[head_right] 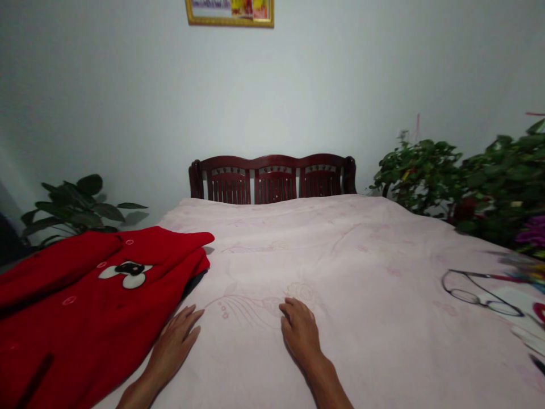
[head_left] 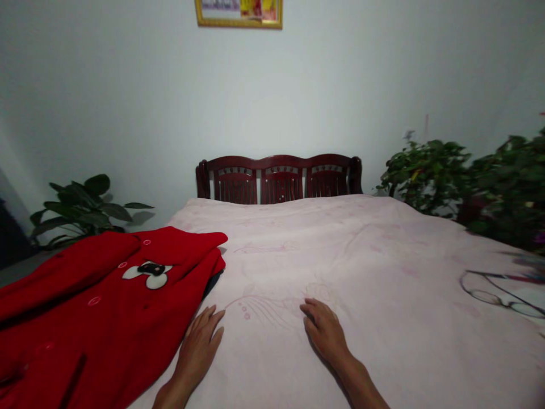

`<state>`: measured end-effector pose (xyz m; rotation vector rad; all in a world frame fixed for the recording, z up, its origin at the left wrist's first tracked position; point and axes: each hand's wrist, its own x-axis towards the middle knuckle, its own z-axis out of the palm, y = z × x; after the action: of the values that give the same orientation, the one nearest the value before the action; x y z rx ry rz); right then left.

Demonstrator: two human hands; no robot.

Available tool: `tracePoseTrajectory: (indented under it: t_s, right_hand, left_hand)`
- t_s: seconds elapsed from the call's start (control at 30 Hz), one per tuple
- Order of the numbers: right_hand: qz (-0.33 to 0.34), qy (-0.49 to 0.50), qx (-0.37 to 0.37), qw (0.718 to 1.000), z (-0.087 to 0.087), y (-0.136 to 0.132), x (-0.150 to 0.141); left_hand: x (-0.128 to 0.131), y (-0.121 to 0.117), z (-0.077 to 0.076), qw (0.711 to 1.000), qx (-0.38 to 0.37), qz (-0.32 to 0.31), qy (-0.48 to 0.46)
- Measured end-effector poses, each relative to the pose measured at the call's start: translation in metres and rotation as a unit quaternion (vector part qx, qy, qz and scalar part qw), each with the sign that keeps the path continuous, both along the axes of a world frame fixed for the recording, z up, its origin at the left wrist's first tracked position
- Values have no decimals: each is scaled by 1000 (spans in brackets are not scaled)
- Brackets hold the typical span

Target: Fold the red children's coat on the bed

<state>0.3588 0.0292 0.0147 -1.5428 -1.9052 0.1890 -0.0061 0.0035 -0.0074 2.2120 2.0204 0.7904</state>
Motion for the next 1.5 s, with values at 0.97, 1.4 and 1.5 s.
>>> tracePoseTrajectory:
  t_s: [0.97, 1.4, 1.5]
  right_hand:
    - [12, -27, -2, 1000, -4, 3, 4]
    - [24, -24, 22, 999, -12, 7, 7]
    - [22, -27, 22, 999, -14, 7, 8]
  left_hand:
    - [14, -25, 47, 954, 123, -12, -274]
    - [-160, -90, 173, 821, 195, 533, -63]
    - [-182, -113, 169, 809, 161, 565, -11]
